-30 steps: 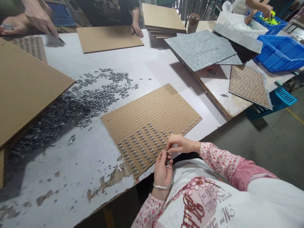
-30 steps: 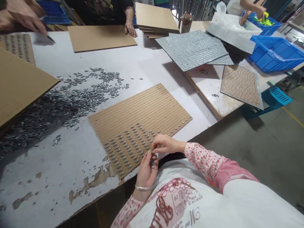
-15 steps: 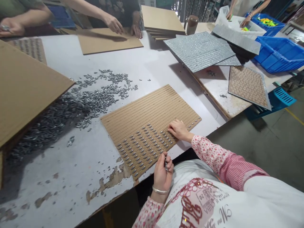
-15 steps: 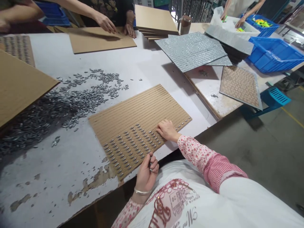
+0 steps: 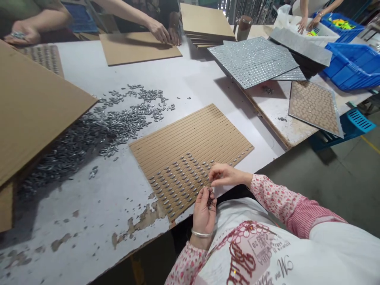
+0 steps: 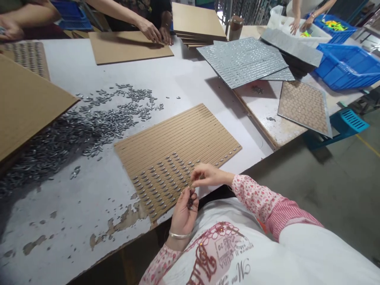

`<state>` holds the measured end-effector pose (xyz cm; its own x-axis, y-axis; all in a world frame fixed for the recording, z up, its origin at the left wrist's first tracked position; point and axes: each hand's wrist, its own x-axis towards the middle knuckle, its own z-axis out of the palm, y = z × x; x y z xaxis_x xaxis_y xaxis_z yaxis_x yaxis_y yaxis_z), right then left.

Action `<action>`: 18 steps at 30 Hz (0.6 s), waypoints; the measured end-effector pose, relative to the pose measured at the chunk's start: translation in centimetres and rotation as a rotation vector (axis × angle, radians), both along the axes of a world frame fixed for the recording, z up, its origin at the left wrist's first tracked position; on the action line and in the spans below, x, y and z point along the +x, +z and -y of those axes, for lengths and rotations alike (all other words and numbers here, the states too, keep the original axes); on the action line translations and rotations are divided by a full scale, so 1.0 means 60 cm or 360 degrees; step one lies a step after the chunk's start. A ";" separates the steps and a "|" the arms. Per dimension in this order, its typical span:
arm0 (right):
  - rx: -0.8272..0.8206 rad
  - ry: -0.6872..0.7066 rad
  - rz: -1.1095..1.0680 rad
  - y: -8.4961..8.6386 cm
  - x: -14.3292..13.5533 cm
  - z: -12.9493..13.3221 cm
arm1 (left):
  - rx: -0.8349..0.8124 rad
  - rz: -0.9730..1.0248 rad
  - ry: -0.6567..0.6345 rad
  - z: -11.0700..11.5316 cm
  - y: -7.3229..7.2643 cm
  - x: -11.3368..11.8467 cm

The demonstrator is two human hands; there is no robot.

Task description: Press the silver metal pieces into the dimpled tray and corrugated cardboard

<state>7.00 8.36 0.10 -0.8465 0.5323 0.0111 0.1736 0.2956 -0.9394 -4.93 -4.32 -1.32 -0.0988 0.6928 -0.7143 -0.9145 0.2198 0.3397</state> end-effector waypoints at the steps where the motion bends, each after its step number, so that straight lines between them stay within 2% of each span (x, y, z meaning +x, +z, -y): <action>1: -0.0039 0.0042 -0.0047 0.004 -0.001 0.009 | -0.0005 0.0030 0.0024 -0.001 -0.001 0.001; 4: -0.0043 -0.0041 -0.0108 0.005 -0.008 0.032 | -0.0007 0.0138 0.0037 -0.004 0.000 0.003; 6: -0.0158 -0.0120 -0.0110 -0.001 -0.013 0.037 | 0.0012 0.0164 0.0028 -0.005 0.003 0.003; 8: -0.0367 -0.0214 -0.0104 -0.009 -0.017 0.029 | 0.0000 0.0144 -0.0013 -0.006 0.007 0.001; 10: -0.0441 -0.0358 -0.0077 -0.017 -0.019 0.007 | -0.0053 0.0089 -0.0057 -0.005 0.009 -0.002; 11: -0.0361 -0.0439 -0.0037 -0.020 -0.019 -0.007 | -0.0076 0.0069 -0.0073 -0.004 0.009 -0.003; 13: -0.0020 -0.0530 0.0098 -0.026 -0.019 -0.038 | -0.0064 0.0071 -0.0094 -0.001 0.007 -0.005; 16: 0.0508 -0.0422 0.0325 -0.034 -0.021 -0.076 | 0.0044 0.0140 -0.0139 0.004 0.005 -0.004; 18: 0.0687 -0.0329 0.0438 -0.041 -0.022 -0.091 | 0.0081 0.0148 -0.0149 0.006 0.005 -0.002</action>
